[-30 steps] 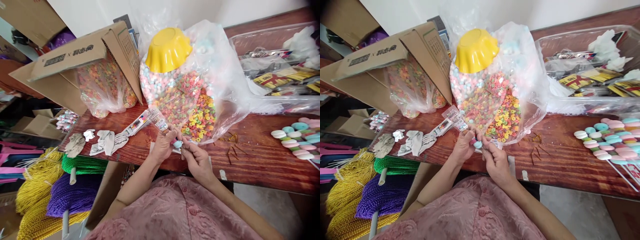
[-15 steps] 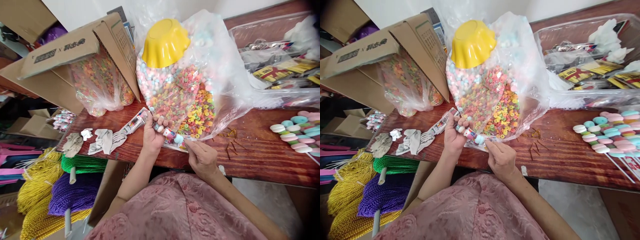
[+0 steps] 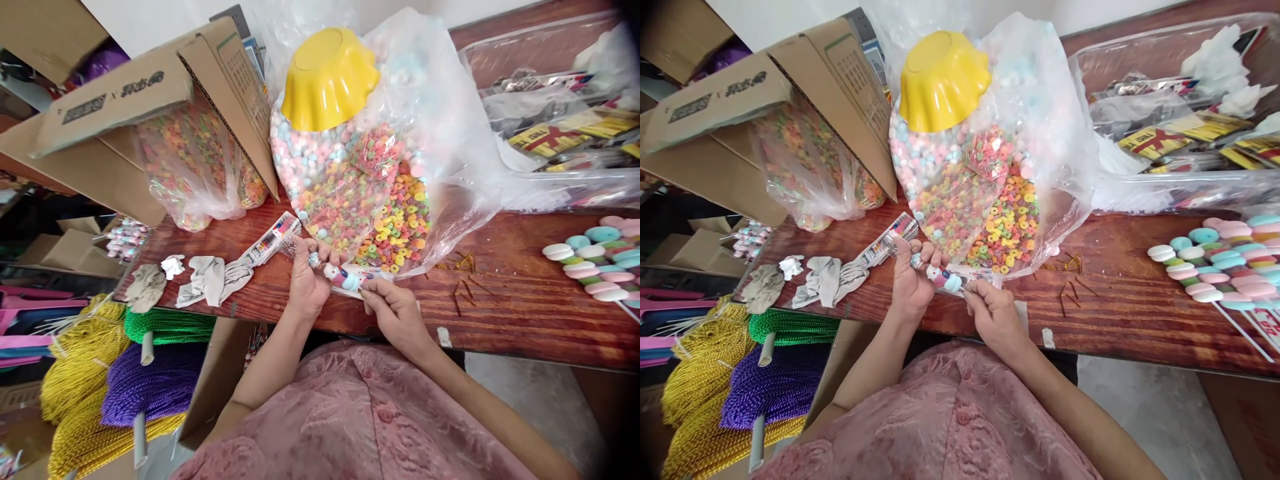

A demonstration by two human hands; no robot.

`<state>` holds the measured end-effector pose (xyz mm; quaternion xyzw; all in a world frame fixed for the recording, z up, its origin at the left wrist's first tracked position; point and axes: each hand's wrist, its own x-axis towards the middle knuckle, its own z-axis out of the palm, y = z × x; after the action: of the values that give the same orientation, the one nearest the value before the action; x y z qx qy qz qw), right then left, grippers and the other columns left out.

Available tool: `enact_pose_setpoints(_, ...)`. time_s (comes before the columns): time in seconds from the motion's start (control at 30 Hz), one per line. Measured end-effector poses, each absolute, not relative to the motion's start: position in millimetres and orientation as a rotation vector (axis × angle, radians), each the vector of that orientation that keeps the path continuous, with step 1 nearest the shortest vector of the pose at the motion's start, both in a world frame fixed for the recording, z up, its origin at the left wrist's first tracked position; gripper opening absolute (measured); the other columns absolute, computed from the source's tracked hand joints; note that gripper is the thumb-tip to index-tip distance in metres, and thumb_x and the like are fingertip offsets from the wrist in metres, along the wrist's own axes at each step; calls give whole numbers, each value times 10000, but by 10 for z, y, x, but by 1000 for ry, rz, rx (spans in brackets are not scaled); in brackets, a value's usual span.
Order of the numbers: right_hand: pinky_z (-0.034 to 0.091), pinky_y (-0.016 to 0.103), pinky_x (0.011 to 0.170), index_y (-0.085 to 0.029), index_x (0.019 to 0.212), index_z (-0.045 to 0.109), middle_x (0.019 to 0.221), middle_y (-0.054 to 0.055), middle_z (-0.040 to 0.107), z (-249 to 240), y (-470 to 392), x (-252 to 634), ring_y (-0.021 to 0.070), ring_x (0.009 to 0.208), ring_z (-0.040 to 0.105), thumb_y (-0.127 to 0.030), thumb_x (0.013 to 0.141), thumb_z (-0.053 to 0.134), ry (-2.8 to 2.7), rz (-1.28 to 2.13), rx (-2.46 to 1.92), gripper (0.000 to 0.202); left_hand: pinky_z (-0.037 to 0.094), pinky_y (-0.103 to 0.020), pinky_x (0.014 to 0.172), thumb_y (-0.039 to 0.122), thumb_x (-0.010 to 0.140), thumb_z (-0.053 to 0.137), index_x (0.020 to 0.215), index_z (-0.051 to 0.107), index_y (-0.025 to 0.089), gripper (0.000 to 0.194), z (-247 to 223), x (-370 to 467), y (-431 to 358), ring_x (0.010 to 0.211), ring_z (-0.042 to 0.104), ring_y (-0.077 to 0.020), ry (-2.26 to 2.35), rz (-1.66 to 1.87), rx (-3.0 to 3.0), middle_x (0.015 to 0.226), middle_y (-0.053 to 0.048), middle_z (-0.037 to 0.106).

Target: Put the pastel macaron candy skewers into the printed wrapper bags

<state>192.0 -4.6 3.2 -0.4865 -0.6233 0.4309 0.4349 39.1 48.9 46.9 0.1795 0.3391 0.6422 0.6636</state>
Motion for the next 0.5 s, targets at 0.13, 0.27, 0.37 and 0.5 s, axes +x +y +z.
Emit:
enact_pose_setpoints(0.13,221,223,430,-193,686,528,470,-69,393,128,-22,1861,65,418,285,-485,797,615,-1122,1779,-1003,324,509,-254,628,721,827,563,686,413,206,555,441,288,512,498,414,-75,791,1406,468,587,66,376)
enact_pose_setpoints(0.27,134,220,405,-197,701,506,460,-102,309,121,-36,1807,46,398,180,-518,748,650,-952,1975,-922,355,505,-260,643,681,822,612,726,467,213,499,448,268,513,515,406,-74,804,1407,509,627,60,395)
enact_pose_setpoints(0.37,136,222,402,-211,692,470,476,-103,273,89,-85,1744,53,410,162,-522,786,601,-995,1959,-928,350,517,-264,660,556,791,724,661,403,198,498,455,358,471,502,410,-59,764,1376,549,630,68,387)
enact_pose_setpoints(0.5,250,237,489,-206,683,475,554,-50,370,79,-130,1703,83,503,300,-410,865,537,-1348,1461,-1103,281,536,-271,700,433,732,815,641,418,187,476,414,488,395,490,455,-52,751,1395,656,614,79,435)
